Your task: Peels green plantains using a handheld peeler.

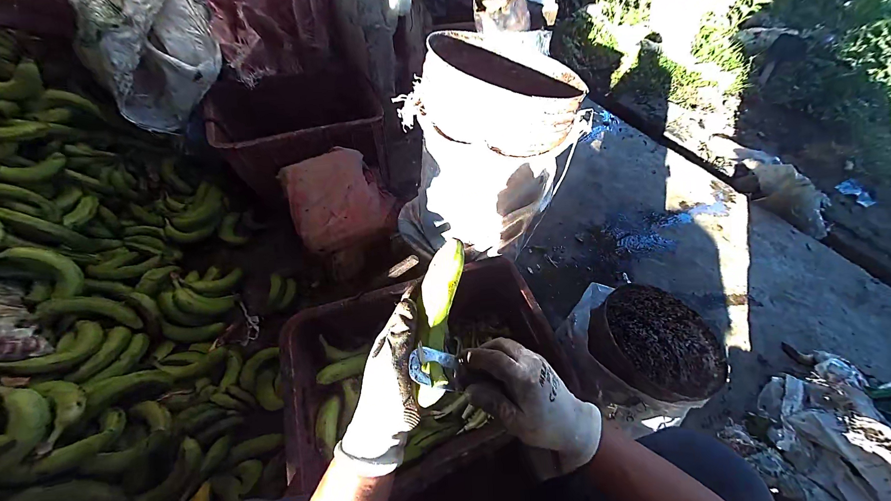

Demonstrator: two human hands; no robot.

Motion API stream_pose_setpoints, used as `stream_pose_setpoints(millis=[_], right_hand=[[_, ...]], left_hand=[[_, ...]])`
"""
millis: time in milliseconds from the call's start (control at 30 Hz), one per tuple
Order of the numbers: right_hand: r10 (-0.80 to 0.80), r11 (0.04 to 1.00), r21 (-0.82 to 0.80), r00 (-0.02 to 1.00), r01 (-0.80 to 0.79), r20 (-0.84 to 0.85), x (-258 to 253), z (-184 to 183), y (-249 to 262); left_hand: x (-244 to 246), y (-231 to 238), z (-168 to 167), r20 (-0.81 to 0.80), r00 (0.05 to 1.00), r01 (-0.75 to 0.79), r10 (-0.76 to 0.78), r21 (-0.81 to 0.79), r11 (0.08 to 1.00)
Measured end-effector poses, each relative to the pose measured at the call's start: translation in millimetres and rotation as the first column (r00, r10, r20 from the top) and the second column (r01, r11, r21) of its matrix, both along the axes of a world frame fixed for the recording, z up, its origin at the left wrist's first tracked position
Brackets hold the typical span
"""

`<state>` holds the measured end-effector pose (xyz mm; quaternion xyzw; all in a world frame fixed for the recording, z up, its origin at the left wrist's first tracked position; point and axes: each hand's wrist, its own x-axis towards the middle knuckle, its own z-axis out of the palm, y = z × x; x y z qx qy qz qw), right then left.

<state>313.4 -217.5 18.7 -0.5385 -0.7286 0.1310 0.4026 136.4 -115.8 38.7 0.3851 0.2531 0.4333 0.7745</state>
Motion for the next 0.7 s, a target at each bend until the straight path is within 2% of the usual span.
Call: stream_pose_setpoints(millis=[67, 133, 167, 233, 300, 367, 500, 600, 700], right_hand=[[-0.142, 0.986, 0.099, 0.985, 0.133, 0.095, 12, -5, 9], [-0.322, 0.94, 0.165, 0.935, 0.298, 0.149, 32, -6, 23], [-0.407, 0.91, 0.149, 0.902, 0.387, 0.143, 43, -7, 31], [-0.527, 0.849, -0.017, 0.848, 0.529, 0.065, 63, -3, 43], [-0.599, 0.796, -0.168, 0.797, 0.582, -0.076, 75, 7, 45], [-0.578, 0.809, -0.266, 0.793, 0.524, -0.192, 67, 18, 37], [-0.333, 0.929, -0.269, 0.89, 0.254, -0.312, 14, 20, 10], [-0.204, 0.953, -0.275, 0.939, 0.126, -0.277, -10, 13, -7], [-0.161, 0.962, -0.25, 0.967, 0.11, -0.195, -16, 4, -10]], left_hand=[[4, -10, -1, -0.079, 0.997, 0.032, -0.026, 0.075, 0.997], [10, -15, 3, -0.283, 0.959, 0.058, -0.024, 0.112, 0.992], [12, -16, 4, -0.351, 0.936, 0.073, -0.036, 0.093, 0.993], [15, -12, -5, -0.321, 0.942, 0.106, -0.104, -0.011, 0.994], [15, -4, -15, -0.168, 0.974, 0.134, -0.155, -0.131, 0.982], [12, 3, -12, -0.14, 0.982, 0.105, -0.128, -0.161, 0.981], [10, 15, -8, -0.093, 0.993, -0.08, 0.075, -0.047, 0.996], [7, 16, -12, -0.137, 0.967, -0.199, 0.217, 0.129, 0.971], [5, 16, -15, -0.114, 0.966, -0.211, 0.232, 0.174, 0.962]])
